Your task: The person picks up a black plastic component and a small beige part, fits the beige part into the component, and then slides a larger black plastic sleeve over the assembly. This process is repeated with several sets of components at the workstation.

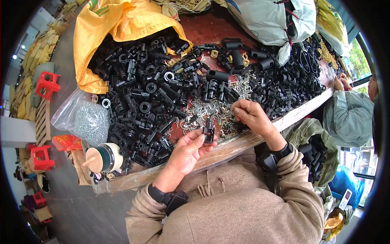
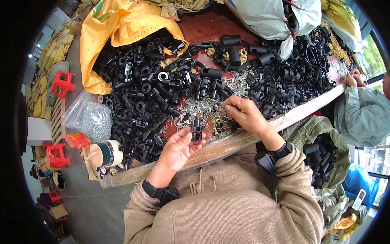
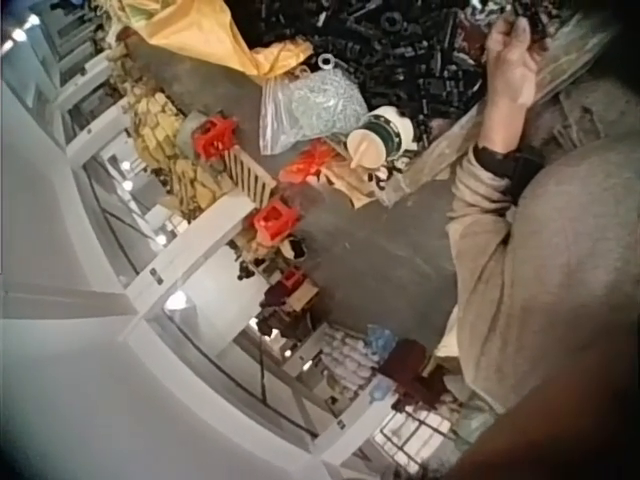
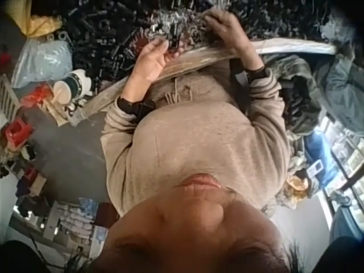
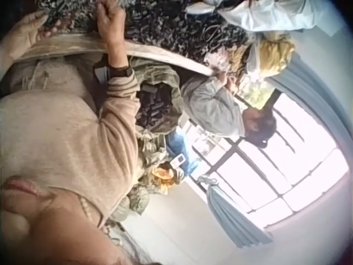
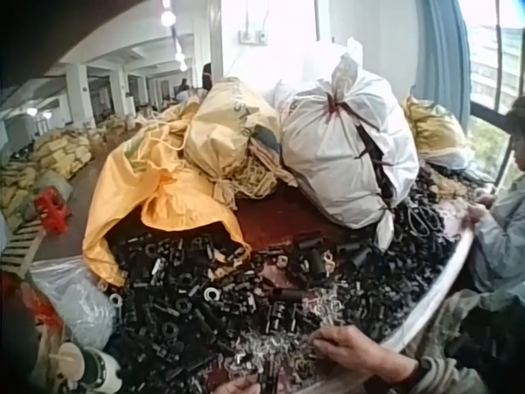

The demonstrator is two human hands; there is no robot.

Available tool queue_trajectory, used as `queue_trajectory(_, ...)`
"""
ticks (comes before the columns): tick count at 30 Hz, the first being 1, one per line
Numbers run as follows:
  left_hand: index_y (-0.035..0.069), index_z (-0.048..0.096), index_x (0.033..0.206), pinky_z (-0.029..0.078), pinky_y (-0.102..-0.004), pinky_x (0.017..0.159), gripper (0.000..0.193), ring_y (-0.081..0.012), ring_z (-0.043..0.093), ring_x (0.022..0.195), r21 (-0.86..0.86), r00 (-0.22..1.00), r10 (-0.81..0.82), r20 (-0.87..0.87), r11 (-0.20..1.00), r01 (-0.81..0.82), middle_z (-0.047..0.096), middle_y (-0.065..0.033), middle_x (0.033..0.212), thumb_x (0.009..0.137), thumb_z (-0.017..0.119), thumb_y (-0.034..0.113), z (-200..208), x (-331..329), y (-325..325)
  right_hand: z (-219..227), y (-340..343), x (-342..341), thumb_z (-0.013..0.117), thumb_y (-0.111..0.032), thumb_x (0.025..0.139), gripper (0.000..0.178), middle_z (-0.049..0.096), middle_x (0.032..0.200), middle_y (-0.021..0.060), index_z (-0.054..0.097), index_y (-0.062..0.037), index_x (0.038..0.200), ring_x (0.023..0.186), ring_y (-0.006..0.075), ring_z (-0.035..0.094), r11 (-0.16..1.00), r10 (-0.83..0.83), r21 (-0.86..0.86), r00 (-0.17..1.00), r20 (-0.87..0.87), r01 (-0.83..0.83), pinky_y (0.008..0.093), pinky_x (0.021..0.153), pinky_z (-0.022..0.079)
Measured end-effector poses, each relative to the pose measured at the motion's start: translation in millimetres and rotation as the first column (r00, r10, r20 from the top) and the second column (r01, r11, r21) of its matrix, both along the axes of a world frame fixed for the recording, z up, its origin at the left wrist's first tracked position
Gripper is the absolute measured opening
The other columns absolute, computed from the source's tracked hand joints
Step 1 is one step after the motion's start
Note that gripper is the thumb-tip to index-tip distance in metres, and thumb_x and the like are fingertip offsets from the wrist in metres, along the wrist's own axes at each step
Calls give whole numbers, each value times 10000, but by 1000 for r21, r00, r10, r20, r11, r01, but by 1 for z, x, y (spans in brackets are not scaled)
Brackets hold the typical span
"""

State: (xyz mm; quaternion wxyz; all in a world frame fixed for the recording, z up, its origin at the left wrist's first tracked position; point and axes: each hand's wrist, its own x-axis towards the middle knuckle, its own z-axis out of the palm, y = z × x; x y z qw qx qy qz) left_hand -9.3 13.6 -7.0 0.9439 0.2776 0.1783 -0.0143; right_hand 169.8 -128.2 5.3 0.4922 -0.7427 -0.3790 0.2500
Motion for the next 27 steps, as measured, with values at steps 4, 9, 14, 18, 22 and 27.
queue_trajectory(4, 25, 497, 1031, 455, -283, 746, 243, -214, 554, 869, -8, 1000, 3, 7, 1000, -2, 552, -140, 983, 825, 486, 154, 1, 1, 0, 9, 2, -5, 463, -157, 849, 198, 423, 552, -33, 492, -12, 717, 489, 34, 358, 998, 33, -41, 951, -306, -48, 187, 428, 295)
queue_trajectory(9, 31, 504, 1029, 427, -270, 775, 239, -169, 535, 895, -3, 997, 32, 65, 999, -32, 560, -100, 977, 828, 486, 159, 2, 7, -4, 8, 6, -11, 461, -174, 851, 207, 426, 529, -34, 502, -24, 713, 463, 30, 344, 988, 148, 23, 919, -365, -150, 175, 415, 274)
queue_trajectory(14, 25, 506, 1031, 403, -288, 823, 253, -166, 522, 926, -24, 989, 52, 136, 998, -50, 556, -95, 988, 822, 496, 168, -1, 10, -10, 13, 12, -27, 470, -148, 840, 177, 455, 533, -20, 535, -20, 738, 485, 35, 386, 967, 218, -39, 901, -375, -250, 191, 435, 319)
queue_trajectory(18, 18, 509, 1031, 390, -285, 840, 255, -148, 517, 931, -43, 985, 69, 159, 997, -63, 558, -77, 987, 824, 494, 167, -4, 8, -9, 19, 16, -37, 474, -142, 836, 149, 477, 555, -6, 546, -21, 788, 499, 45, 414, 962, 266, -64, 964, -30, -267, 208, 451, 350)
queue_trajectory(22, 20, 513, 1027, 382, -297, 858, 253, -152, 511, 946, -19, 977, 105, 185, 994, -104, 558, -72, 984, 824, 495, 169, -4, 8, -7, 9, 20, -46, 495, -132, 819, 123, 505, 589, 26, 530, -14, 829, 497, 91, 452, 983, 167, 90, 981, -96, -158, 241, 467, 381)
queue_trajectory(27, 26, 514, 1025, 379, -307, 871, 249, -149, 505, 953, 2, 965, 190, 179, 981, -193, 555, -62, 989, 824, 494, 172, -5, 9, -8, 11, 12, -48, 552, -86, 779, 127, 503, 699, 48, 503, 5, 852, 570, 123, 486, 996, 87, 2, 973, -213, -89, 240, 503, 398)
